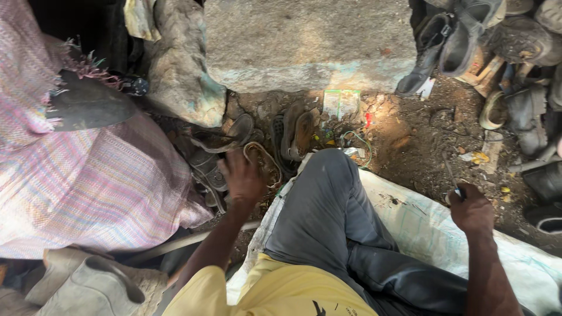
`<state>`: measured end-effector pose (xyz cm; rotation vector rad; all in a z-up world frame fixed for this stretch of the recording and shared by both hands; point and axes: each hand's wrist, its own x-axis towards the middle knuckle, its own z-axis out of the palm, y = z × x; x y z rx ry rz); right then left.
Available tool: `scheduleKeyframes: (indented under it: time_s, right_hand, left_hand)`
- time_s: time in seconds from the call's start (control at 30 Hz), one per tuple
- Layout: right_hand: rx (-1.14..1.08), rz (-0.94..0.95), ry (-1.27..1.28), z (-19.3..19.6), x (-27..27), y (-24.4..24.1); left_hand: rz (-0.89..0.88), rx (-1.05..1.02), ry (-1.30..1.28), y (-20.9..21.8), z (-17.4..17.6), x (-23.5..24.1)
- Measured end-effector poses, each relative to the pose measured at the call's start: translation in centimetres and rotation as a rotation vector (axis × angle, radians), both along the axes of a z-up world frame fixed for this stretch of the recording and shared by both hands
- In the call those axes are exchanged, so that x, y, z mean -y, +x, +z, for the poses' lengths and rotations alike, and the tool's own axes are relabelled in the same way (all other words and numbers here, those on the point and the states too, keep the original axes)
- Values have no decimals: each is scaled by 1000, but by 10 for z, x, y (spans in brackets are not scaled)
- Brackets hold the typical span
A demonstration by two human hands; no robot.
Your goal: The person sits on a sack and uses a knife to scrape and trim the soles and edges of several worn shoes. They handle multiple shoes one at a time, turning them over to work on different sides.
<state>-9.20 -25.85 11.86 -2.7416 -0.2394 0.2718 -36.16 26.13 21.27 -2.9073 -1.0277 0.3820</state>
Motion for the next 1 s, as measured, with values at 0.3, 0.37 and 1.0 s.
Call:
scheduleKeyframes:
  time_s: [0.3, 0.37, 1.0]
  right_hand:
    - [25, -17, 21, 4, -3, -13]
    - [-2, -32, 15, 16, -10, -16]
    - [-304, -51, -46, 94, -49, -10]
  left_hand:
    - [139, -38, -37, -3, -30, -11]
    - [71, -7, -90, 17, -28, 0]
    - [-457, -363, -175, 159, -33, 0]
